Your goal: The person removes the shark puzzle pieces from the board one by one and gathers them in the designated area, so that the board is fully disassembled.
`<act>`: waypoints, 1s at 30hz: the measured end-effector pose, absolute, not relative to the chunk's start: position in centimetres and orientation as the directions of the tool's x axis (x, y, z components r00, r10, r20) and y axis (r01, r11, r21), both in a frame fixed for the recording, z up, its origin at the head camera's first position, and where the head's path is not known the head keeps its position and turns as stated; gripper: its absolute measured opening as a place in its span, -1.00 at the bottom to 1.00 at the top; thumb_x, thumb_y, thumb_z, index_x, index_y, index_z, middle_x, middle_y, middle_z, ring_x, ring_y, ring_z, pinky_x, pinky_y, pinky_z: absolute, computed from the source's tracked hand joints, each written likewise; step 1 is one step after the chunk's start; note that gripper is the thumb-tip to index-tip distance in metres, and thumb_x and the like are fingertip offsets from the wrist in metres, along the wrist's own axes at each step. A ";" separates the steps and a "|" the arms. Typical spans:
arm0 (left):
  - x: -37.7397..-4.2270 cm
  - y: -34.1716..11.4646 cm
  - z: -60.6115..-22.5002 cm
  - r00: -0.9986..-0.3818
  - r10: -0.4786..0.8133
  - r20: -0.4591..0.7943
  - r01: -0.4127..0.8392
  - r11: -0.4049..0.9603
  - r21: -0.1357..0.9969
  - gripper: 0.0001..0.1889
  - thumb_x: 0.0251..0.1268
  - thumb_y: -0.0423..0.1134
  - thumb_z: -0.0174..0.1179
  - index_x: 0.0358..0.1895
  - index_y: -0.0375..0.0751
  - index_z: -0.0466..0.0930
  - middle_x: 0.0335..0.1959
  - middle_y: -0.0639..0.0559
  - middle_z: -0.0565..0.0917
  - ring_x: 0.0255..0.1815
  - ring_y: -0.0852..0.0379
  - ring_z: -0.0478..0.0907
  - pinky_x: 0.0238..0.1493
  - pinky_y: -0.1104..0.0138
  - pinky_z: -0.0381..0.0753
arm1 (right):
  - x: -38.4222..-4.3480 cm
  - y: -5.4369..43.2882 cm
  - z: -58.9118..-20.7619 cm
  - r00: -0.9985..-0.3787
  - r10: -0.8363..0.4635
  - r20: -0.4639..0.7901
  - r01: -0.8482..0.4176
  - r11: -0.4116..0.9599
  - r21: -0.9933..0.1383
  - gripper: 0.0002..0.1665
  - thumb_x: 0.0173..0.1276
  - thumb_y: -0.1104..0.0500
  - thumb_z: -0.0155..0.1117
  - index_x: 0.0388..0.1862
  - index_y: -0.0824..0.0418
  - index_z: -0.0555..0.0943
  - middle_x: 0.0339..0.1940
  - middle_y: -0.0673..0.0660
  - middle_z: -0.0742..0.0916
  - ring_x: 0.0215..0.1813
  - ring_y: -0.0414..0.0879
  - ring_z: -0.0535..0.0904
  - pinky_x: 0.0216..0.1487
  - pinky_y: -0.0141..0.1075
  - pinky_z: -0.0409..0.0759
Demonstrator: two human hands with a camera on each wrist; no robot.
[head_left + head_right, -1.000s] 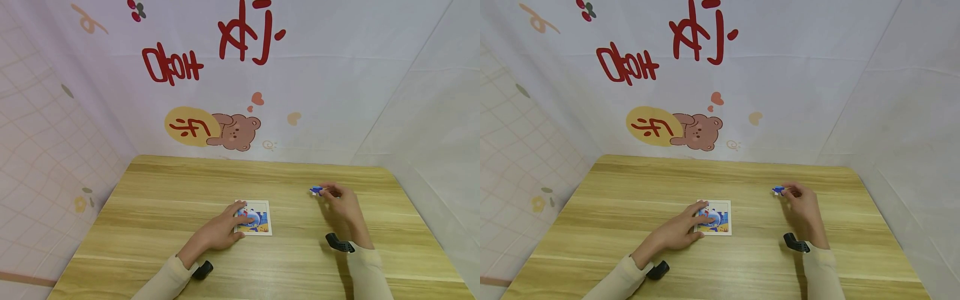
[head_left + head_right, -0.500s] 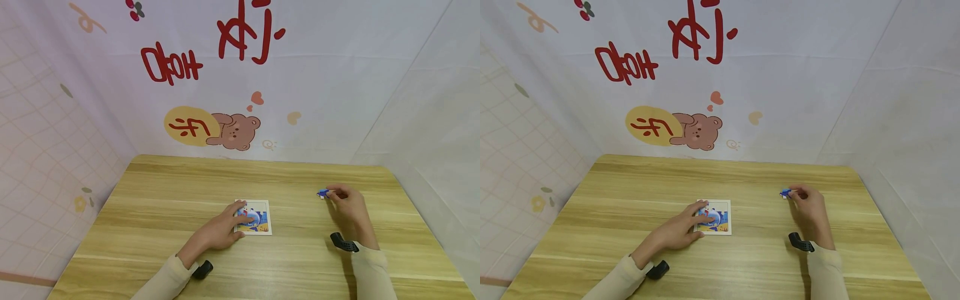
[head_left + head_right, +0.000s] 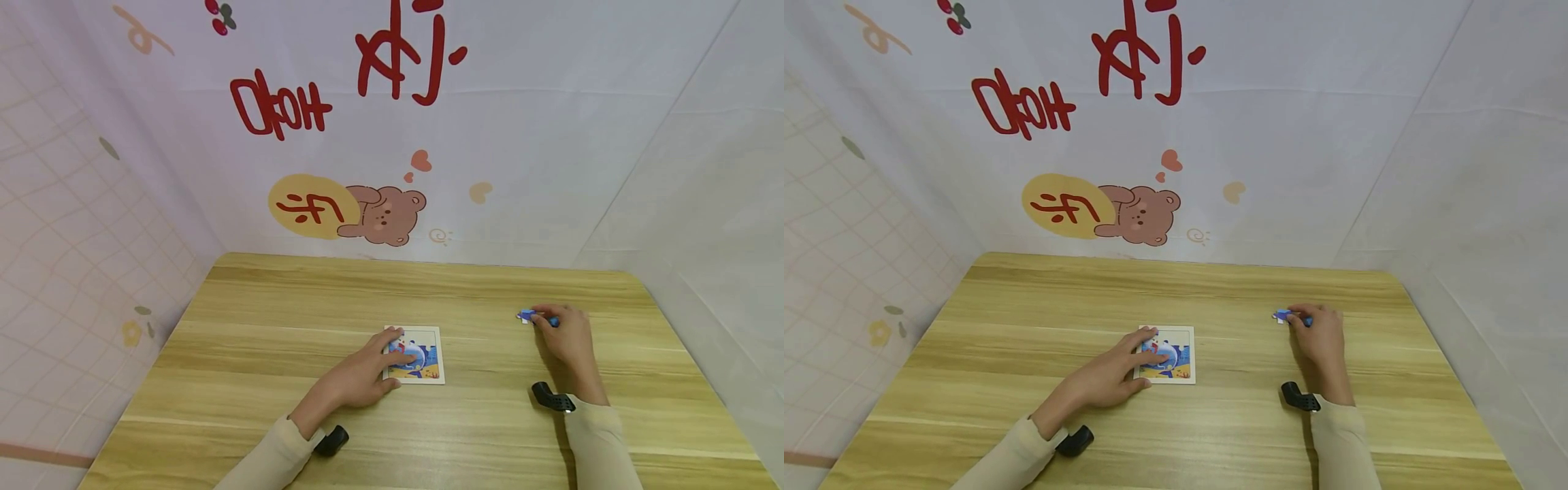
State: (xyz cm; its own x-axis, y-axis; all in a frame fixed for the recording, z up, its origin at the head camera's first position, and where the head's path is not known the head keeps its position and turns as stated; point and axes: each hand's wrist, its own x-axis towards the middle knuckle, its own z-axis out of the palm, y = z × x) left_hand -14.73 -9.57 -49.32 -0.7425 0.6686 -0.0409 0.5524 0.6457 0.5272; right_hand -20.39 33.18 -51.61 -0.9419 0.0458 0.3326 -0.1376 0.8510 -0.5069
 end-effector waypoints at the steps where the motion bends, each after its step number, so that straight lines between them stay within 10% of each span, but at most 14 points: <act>1: -14.7 -9.6 -49.4 -0.742 0.670 -0.039 0.554 0.644 0.527 -0.49 0.48 -0.12 0.25 0.46 0.13 0.49 0.66 -0.11 0.10 0.71 -0.20 -0.03 0.51 -0.01 0.40 | -20.4 33.2 -51.6 -0.940 0.040 0.340 -0.145 0.854 -0.500 -0.77 0.41 0.22 0.39 -0.03 0.30 0.78 -0.29 0.35 0.80 -0.08 0.29 0.58 -0.06 0.00 0.22; 19: -14.6 -9.4 -49.6 -0.746 0.664 -0.043 0.549 0.651 0.525 -0.48 0.49 -0.11 0.25 0.47 0.15 0.48 0.67 -0.09 0.10 0.72 -0.19 -0.06 0.53 0.00 0.37 | -20.3 33.1 -51.6 -0.929 0.016 0.370 -0.169 0.870 -0.464 -0.78 0.37 0.22 0.42 -0.06 0.26 0.80 -0.19 0.47 0.78 -0.07 0.33 0.54 -0.08 0.06 0.17; 30: -14.5 -9.6 -49.6 -0.746 0.665 -0.042 0.551 0.651 0.522 -0.48 0.50 -0.11 0.24 0.47 0.17 0.47 0.67 -0.09 0.09 0.72 -0.18 -0.05 0.51 0.00 0.41 | -20.2 31.9 -50.2 -0.957 0.017 0.288 -0.162 0.794 -0.586 -0.62 0.41 0.15 0.40 0.11 0.33 0.71 0.08 0.49 0.68 0.07 0.45 0.61 0.08 0.28 0.50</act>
